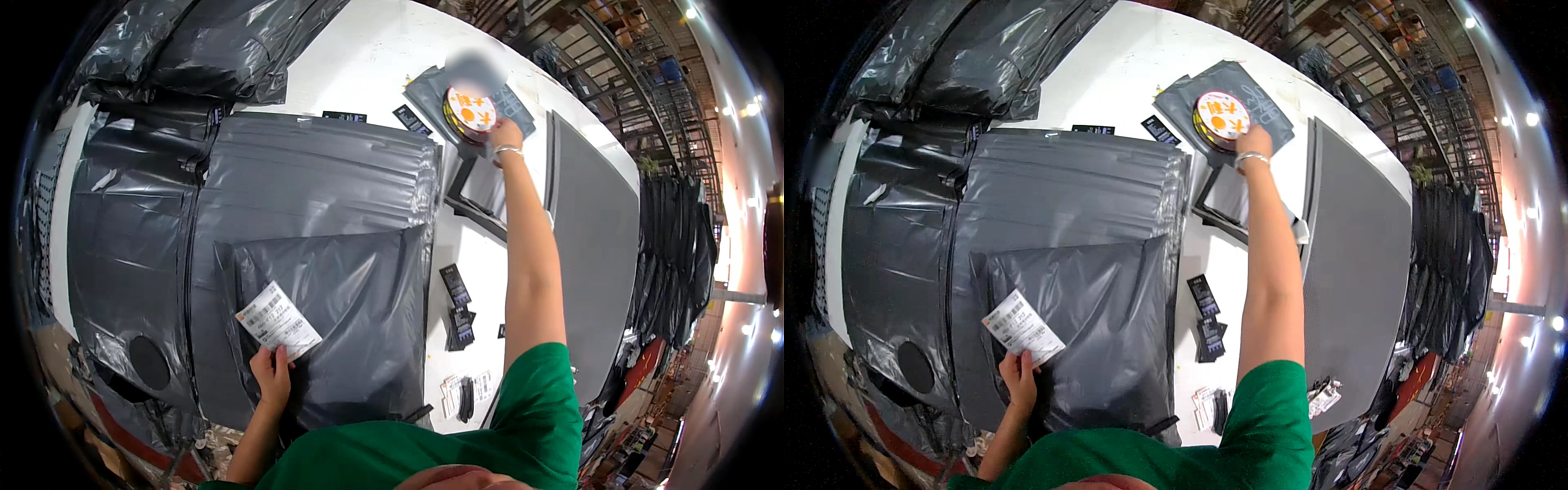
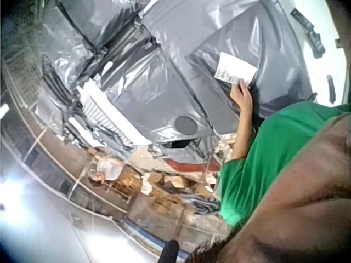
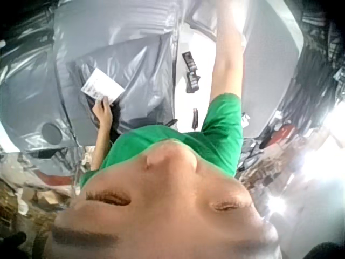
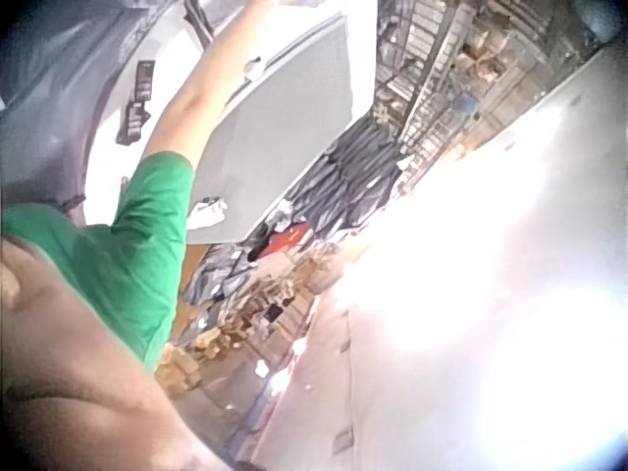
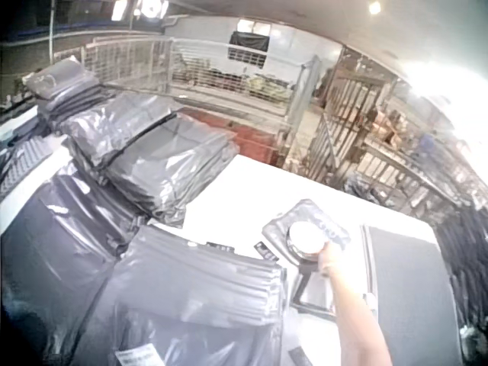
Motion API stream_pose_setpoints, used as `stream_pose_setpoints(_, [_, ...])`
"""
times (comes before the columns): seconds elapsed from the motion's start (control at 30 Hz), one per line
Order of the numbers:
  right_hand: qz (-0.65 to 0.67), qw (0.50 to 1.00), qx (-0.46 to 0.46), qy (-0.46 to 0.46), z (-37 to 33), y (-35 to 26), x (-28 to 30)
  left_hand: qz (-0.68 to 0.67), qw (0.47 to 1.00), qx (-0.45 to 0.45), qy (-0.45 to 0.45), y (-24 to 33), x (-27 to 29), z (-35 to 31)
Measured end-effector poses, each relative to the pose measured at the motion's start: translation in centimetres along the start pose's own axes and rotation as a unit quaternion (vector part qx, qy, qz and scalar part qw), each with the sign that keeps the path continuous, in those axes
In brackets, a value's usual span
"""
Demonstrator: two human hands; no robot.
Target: The person peels shipping labels from a stack and applies them to gray plastic mailers, smoothing the labels down by hand.
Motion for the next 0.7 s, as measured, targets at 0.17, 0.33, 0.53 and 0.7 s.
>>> stream_pose_setpoints(0.17, [0.151,0.921,-0.309,-0.182,2.3,7.3,-8.0,-0.011,1.0,-0.013,0.019,0.0,0.3,0.4])
stream_pose_setpoints(0.33, [0.163,0.917,-0.332,-0.151,1.3,4.0,-5.9,-0.017,1.0,-0.004,0.023,0.2,0.2,0.3])
stream_pose_setpoints(0.53, [0.309,0.897,-0.296,-0.112,1.7,4.4,-3.1,-0.021,1.0,-0.02,0.002,-0.1,0.1,0.5])
stream_pose_setpoints(0.7, [0.504,0.778,-0.339,-0.163,-1.4,3.5,0.6,-0.03,0.999,-0.027,0.015,0.3,0.1,0.4])
Point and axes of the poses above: each hand's wrist, its own z-axis towards the middle knuckle, its own x-axis out of the back of the hand, y = z × x, the point moved 10 cm from there along z, towards the middle knuckle, and after that the axes turned 3 degrees about -x, right-handed, at the moved point
